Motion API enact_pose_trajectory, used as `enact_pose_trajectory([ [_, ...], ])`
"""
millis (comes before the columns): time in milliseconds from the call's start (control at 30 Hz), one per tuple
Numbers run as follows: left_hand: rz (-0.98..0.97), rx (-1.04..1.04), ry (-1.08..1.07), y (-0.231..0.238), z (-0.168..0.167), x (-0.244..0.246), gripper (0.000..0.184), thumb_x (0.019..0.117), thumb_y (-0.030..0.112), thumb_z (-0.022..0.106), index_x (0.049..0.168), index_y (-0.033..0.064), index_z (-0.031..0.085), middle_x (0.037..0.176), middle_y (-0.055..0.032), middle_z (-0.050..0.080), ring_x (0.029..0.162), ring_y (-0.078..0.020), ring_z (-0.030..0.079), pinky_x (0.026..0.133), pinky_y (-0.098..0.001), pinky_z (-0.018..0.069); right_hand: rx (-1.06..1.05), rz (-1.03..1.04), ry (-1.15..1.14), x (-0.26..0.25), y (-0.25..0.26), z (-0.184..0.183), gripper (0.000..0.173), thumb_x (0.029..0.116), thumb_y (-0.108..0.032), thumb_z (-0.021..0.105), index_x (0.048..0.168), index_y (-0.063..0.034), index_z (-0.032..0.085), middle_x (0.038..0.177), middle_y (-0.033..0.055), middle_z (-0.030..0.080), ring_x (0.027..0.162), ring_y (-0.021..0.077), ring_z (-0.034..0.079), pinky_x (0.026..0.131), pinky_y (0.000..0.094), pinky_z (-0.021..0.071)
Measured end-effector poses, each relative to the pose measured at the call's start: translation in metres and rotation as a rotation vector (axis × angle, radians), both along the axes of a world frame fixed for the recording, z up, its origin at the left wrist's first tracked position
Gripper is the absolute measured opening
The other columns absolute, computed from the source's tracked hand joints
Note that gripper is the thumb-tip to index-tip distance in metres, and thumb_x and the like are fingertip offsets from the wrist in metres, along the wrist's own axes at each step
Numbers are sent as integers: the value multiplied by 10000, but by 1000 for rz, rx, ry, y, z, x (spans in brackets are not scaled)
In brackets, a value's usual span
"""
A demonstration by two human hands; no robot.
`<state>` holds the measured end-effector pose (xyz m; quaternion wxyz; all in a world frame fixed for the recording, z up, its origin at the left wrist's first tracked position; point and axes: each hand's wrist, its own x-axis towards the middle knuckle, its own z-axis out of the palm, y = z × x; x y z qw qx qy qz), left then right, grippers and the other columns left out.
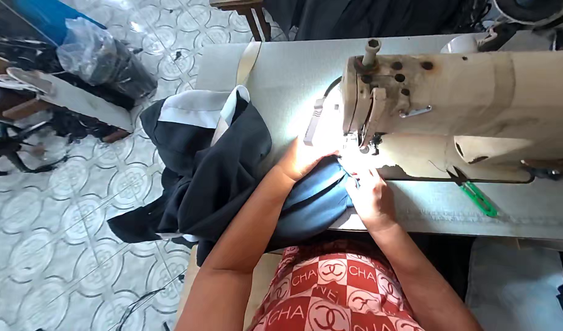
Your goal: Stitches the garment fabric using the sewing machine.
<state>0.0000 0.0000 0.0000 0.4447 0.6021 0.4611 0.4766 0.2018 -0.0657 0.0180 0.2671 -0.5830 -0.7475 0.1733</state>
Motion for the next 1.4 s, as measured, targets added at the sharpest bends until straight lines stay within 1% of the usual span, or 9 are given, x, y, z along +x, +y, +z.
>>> enact_pose_trajectory([
  [267,-33,30,218,-3,7,-10,147,951,176,693,1009,47,734,965,-57,756,949,-142,722,900,-360,597,135,86,-7,1,-12,-10,186,925,-46,643,1031,-75,793,1036,137,738,997,289,713,867,407,597],
  [500,-143,476,996,-9,22,-22,318,967,305,514,991,167,799,974,-66,789,928,-296,748,844,-541,558,180,132,-153,2,-11,-9,212,957,-173,627,1024,-74,803,1009,150,734,994,330,709,832,434,594],
  [667,-169,228,1012,-4,27,-12,234,978,340,666,961,132,772,987,-80,756,1041,-292,700,1020,-544,489,-44,63,-50,-2,2,6,142,921,-165,714,919,-34,769,996,157,740,986,313,723,852,482,591],
  [833,-143,254,975,-3,23,-8,250,964,280,689,1168,144,735,1182,-69,736,1184,-305,660,1097,-587,430,-250,-8,-56,-3,2,14,317,931,-256,734,1143,-22,706,1065,194,708,992,344,703,872,529,567],
  [900,-171,252,958,1,18,-10,218,971,296,677,1092,129,748,1123,-83,737,1164,-311,658,1103,-595,418,-174,3,-69,-4,-1,12,277,934,-229,728,1124,-27,727,1081,193,710,1023,349,697,885,518,566],
  [1033,-298,293,787,3,18,-15,187,965,211,676,1011,32,708,980,-134,722,944,-291,704,872,-510,540,-139,18,-59,-7,-3,11,231,942,-192,718,1084,-11,736,1105,215,698,1003,371,703,851,524,577],
  [1167,-396,135,624,-1,35,-15,99,924,147,658,929,49,668,872,-77,678,820,-168,647,735,-374,510,-182,78,206,-8,-5,10,141,925,-99,681,965,35,695,881,166,703,783,261,703,728,428,588],
  [1267,-452,-12,862,4,49,-14,167,953,213,674,1033,67,678,914,-109,687,877,-258,673,773,-499,516,-358,74,385,-7,-4,6,204,946,-103,668,1070,58,644,845,121,663,770,156,641,745,335,551],
  [1400,-374,71,997,11,40,-5,235,918,248,751,1063,82,672,1018,-123,686,987,-302,676,835,-535,527,-205,68,195,-12,-9,3,195,964,-87,620,1097,4,729,911,155,742,812,252,729,771,419,598],
])
